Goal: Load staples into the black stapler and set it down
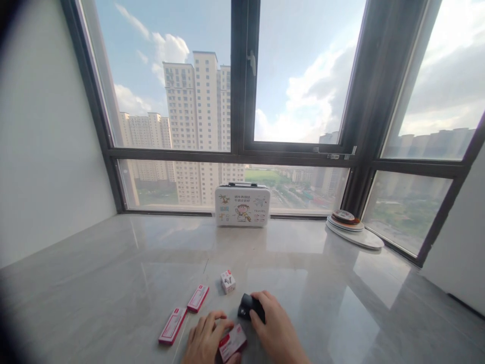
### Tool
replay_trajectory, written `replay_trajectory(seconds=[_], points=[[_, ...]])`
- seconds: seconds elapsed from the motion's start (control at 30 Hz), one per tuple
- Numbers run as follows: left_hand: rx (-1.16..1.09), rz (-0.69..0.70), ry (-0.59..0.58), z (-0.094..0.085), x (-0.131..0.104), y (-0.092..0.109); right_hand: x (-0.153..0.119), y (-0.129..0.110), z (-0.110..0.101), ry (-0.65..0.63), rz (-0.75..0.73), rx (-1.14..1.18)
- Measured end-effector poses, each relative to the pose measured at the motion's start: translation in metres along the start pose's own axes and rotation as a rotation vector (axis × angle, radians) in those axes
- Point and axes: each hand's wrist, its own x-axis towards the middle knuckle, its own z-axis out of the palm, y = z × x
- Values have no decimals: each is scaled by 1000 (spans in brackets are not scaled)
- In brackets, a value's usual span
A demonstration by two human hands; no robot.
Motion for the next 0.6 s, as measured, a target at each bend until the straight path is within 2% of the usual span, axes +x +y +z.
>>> replay_trajectory(seconds=[0.07, 0.17, 0.27, 0.33, 0.4, 0.47, 0.6], points=[[31, 79, 25, 9, -2, 1, 4, -10, 10, -16, -29, 1], [89, 147, 57, 21, 0, -10, 9, -26, 31, 1, -29, -13], [75, 221, 13, 25, 2, -28, 14, -40, 49, 110, 35, -49], [38, 235, 10, 22, 2, -36, 20, -46, 56, 197, 77, 5], [11, 197, 50, 15, 1, -39, 26, -47, 57, 262, 123, 209], [-12, 177, 53, 5, 1, -41, 30, -40, 51, 333, 183, 509], [-57, 212, -51, -11, 0, -45, 18, -2, 30, 474, 341, 980]])
